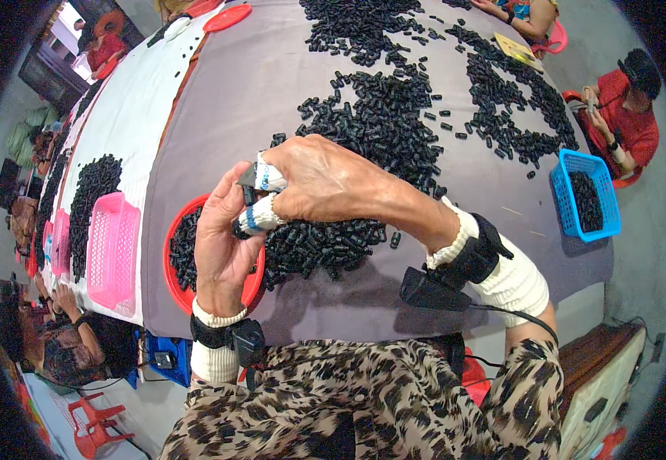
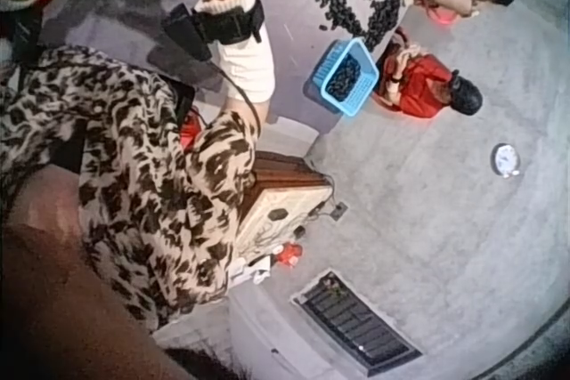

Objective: Assembling small black plastic components at a workstation.

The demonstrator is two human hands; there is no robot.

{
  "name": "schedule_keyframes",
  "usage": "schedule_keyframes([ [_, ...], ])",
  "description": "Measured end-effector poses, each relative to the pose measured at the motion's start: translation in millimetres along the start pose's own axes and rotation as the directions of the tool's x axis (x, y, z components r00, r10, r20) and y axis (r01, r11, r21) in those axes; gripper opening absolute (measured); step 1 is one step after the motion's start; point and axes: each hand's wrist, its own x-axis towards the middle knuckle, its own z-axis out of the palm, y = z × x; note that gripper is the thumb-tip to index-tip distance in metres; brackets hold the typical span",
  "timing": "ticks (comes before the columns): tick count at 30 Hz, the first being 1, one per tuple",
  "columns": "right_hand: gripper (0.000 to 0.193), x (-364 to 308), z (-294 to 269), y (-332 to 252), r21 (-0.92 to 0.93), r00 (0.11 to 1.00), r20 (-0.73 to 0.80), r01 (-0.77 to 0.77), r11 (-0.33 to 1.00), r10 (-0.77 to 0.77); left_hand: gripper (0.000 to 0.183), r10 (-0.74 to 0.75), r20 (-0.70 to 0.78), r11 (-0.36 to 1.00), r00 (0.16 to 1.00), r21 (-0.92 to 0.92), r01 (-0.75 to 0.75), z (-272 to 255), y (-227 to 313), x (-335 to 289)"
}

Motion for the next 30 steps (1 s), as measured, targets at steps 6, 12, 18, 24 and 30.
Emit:
schedule_keyframes([
  [6,0.034,1,2,1,0.018,0.998,-0.005,0.057,0.998,-0.057,0.028,-0.008,0.027,0.995,1.000,-0.099,0.010,-6,1,0],
  [12,0.032,0,4,3,0.088,0.994,0.013,0.105,0.991,-0.107,0.028,-0.018,-0.005,0.992,1.000,-0.124,0.017,-7,-1,-2],
  [18,0.035,0,1,-2,-0.010,0.996,0.075,0.044,0.999,-0.043,0.028,-0.004,-0.013,0.998,1.000,-0.065,0.004,-9,-1,-4],
  [24,0.029,-1,5,4,0.085,0.997,-0.034,0.069,0.994,-0.067,0.027,-0.003,-0.025,0.990,1.000,-0.141,0.000,0,-1,-3],
  [30,0.032,-4,5,-2,0.191,0.997,-0.074,-0.021,0.981,0.036,0.029,-0.019,-0.012,0.970,1.000,-0.242,0.016,-4,-5,-1],
])
